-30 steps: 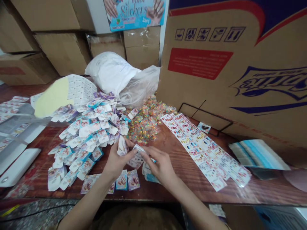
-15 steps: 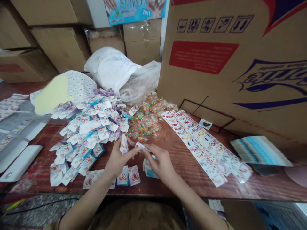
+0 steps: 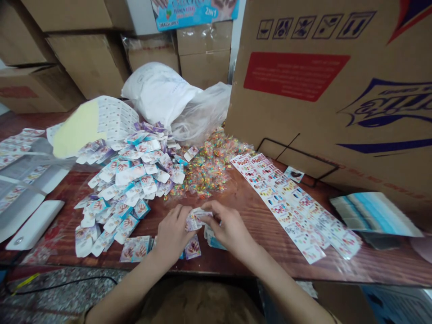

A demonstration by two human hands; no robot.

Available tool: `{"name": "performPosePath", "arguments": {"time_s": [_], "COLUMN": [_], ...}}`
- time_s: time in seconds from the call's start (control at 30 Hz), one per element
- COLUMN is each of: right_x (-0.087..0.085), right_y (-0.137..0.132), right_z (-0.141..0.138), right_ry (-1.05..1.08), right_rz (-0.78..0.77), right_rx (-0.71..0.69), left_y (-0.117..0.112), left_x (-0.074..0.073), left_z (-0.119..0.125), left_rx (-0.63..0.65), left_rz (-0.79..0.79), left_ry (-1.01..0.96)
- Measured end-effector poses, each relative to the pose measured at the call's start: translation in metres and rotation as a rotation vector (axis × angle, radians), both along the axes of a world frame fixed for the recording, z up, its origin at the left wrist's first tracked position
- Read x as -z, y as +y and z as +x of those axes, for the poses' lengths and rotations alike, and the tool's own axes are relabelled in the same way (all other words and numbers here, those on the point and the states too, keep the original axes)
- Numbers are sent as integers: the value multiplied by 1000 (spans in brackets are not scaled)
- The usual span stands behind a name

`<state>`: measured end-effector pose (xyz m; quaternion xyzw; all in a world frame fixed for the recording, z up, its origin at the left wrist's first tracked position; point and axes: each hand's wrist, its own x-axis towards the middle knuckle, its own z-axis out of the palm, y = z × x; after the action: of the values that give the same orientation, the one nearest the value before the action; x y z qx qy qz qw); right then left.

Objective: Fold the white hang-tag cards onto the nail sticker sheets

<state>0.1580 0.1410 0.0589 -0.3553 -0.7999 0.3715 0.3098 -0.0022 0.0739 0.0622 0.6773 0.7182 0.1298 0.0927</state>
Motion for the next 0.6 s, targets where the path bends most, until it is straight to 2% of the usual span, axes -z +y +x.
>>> {"name": "performPosePath", "arguments": {"time_s": [0.07, 0.17, 0.23, 0.3, 0.37, 0.4, 0.53, 0.6], "right_x": [1, -3, -3, 3, 15, 22, 43, 46], "right_y": [-3, -1, 10, 29, 51, 60, 78, 78], "right_z": [-4, -7, -6, -4, -5, -6, -21, -28], "right_ry": [-9, 34, 51, 12, -84, -147, -432, -508], "right_rz": [-11, 78, 92, 76, 76, 83, 211, 253], "right_rx": [4, -72, -111, -53, 36, 30, -154, -176], "left_y": [-3, -4, -4, -4, -3, -3, -1, -1], "left_x": [1, 6, 10, 14, 17, 18, 18, 18], "left_z": [3, 1, -5, -14, -22, -26, -36, -38], "left_rx": [25, 32, 20, -14, -66, -95, -177, -198], "left_rz": [-43, -41, 12, 68, 111, 126, 145, 141], "left_ry": [-49, -237, -356, -418, -442, -449, -463, -464]}}
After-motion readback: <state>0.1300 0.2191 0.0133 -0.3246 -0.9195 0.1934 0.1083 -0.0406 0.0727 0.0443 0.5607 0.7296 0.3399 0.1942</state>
